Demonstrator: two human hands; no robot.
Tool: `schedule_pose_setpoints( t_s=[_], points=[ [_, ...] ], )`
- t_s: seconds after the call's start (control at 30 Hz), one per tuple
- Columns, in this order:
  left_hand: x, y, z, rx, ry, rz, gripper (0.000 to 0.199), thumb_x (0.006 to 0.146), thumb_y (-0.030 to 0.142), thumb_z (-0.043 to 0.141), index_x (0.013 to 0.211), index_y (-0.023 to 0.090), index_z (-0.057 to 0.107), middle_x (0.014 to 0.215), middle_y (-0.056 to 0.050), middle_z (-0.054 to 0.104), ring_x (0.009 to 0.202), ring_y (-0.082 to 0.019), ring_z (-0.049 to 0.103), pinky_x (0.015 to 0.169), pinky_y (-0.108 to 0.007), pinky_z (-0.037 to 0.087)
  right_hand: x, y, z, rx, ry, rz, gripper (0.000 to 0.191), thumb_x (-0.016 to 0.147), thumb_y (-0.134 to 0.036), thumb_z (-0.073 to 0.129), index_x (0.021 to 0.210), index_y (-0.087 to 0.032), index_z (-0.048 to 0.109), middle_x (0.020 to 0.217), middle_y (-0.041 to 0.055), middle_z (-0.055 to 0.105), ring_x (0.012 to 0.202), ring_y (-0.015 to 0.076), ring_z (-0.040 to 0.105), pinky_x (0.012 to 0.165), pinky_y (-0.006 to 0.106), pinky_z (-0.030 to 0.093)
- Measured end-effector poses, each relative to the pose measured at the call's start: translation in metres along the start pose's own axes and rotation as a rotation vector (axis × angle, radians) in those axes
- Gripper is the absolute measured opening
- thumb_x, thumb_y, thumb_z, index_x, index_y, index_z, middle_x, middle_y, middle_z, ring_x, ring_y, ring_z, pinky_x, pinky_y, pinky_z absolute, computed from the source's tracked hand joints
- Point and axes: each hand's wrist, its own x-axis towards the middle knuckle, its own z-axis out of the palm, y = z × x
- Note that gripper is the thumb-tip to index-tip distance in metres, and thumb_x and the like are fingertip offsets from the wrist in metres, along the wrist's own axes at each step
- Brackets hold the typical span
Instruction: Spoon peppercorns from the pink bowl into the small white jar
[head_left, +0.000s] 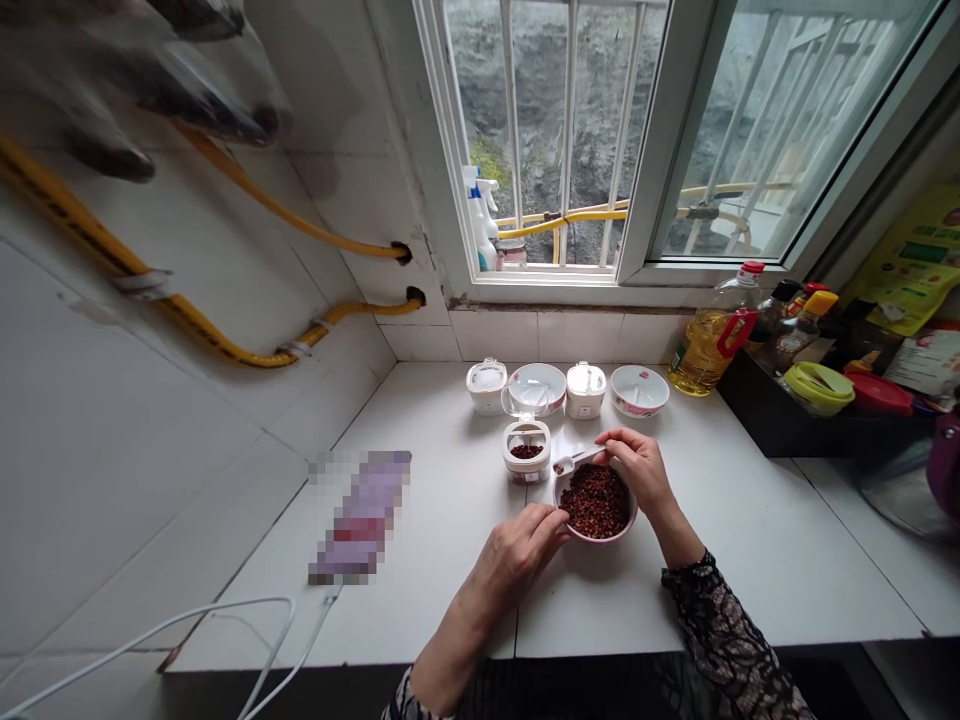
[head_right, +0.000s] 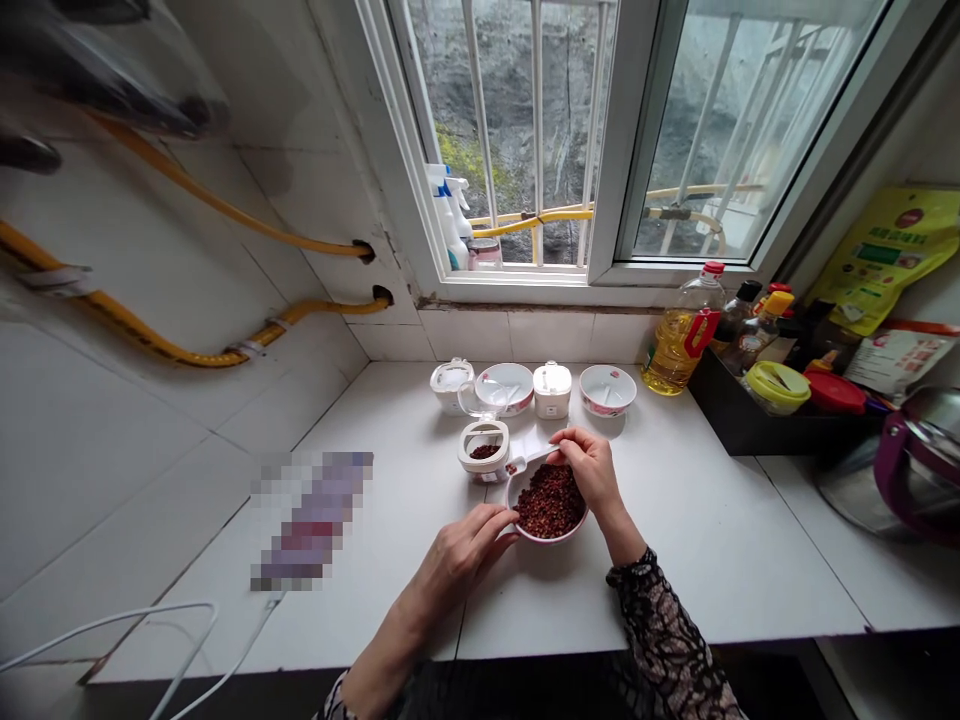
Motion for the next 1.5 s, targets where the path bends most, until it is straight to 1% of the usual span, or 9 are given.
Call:
schedule_pose_setpoints(
  t_s=[0.1,0.2,0.33,0.43,0.6,0.73,0.93,1.27,1.5],
  points=[
    [0.0,0.0,0.001,-0.011,0.024,0.007,0.018,0.103,0.024,0.041,0.11,0.015,0.055,0.088,-0.007,0.066,0.077,-0.016,0.067,0.061,-0.024,0.054,-0.001,-0.006,0.013,0.001,0.015,-0.119,0.019,0.08,-0.033,0.056,0.083,-0.019,0.067,0.069,0.0039,0.072,0.068,0.0198,0.068,0.071,0.033,0.054],
    [0.0,-0.001,0.002,-0.017,0.027,0.004,0.017,0.103,0.023,0.042,0.111,0.014,0.055,0.089,-0.007,0.066,0.077,-0.016,0.067,0.06,-0.023,0.054,-0.004,-0.007,0.026,-0.155,0.005,-0.339,0.018,0.089,-0.029,0.051,0.093,-0.02,0.067,0.085,0.0071,0.075,0.08,0.0211,0.069,0.078,0.036,0.053],
    [-0.001,0.0,0.002,-0.015,0.014,0.002,0.016,0.103,0.023,0.042,0.109,0.014,0.055,0.088,-0.007,0.065,0.075,-0.017,0.066,0.058,-0.024,0.053,-0.006,-0.003,0.032,-0.524,-0.13,-0.729,0.023,0.091,-0.013,0.047,0.093,-0.022,0.068,0.083,0.0052,0.076,0.077,0.0201,0.067,0.094,0.044,0.044],
    [-0.001,0.0,0.002,-0.005,0.009,-0.003,0.016,0.103,0.023,0.043,0.11,0.014,0.055,0.088,-0.007,0.065,0.076,-0.017,0.066,0.059,-0.025,0.053,-0.007,-0.004,0.026,-0.553,-0.099,-0.844,0.025,0.091,-0.009,0.046,0.097,-0.022,0.066,0.084,0.0036,0.076,0.074,0.0189,0.067,0.094,0.044,0.043],
    [-0.002,-0.001,0.001,-0.024,-0.001,-0.006,0.017,0.103,0.022,0.041,0.111,0.015,0.054,0.09,-0.007,0.066,0.078,-0.017,0.067,0.062,-0.025,0.055,-0.008,-0.007,0.002,-0.519,0.059,-0.755,0.019,0.087,-0.013,0.05,0.087,-0.023,0.065,0.068,0.0001,0.071,0.072,0.0209,0.065,0.083,0.039,0.048],
    [-0.002,0.0,0.0,-0.003,-0.021,-0.012,0.019,0.104,0.024,0.04,0.112,0.015,0.054,0.092,-0.008,0.067,0.079,-0.017,0.067,0.063,-0.025,0.055,-0.008,0.001,-0.007,-0.63,-0.02,-0.716,0.02,0.084,-0.012,0.048,0.078,-0.022,0.064,0.071,0.0017,0.071,0.069,0.0195,0.064,0.081,0.036,0.047],
    [-0.004,-0.001,0.0,0.016,-0.039,-0.02,0.02,0.104,0.024,0.039,0.113,0.015,0.054,0.093,-0.008,0.067,0.08,-0.017,0.067,0.063,-0.025,0.055,-0.01,0.013,0.001,-0.769,-0.169,-0.63,0.021,0.081,-0.008,0.045,0.076,-0.02,0.062,0.069,0.0008,0.07,0.06,0.0153,0.059,0.091,0.039,0.041],
    [-0.005,-0.001,0.0,0.005,-0.048,-0.027,0.018,0.104,0.024,0.041,0.113,0.016,0.054,0.095,-0.008,0.067,0.08,-0.016,0.067,0.065,-0.024,0.056,-0.008,0.01,-0.002,-0.616,-0.069,-0.395,0.023,0.08,-0.015,0.044,0.071,-0.023,0.064,0.066,0.0014,0.071,0.077,0.0211,0.065,0.089,0.038,0.043],
    [-0.004,-0.001,-0.001,0.007,-0.038,-0.022,0.018,0.104,0.025,0.042,0.112,0.016,0.054,0.094,-0.008,0.067,0.081,-0.016,0.067,0.063,-0.024,0.055,-0.007,0.002,-0.005,-0.391,-0.05,-0.193,0.019,0.076,-0.021,0.046,0.069,-0.022,0.064,0.054,-0.0013,0.064,0.057,0.0172,0.061,0.067,0.03,0.047]
  ],
)
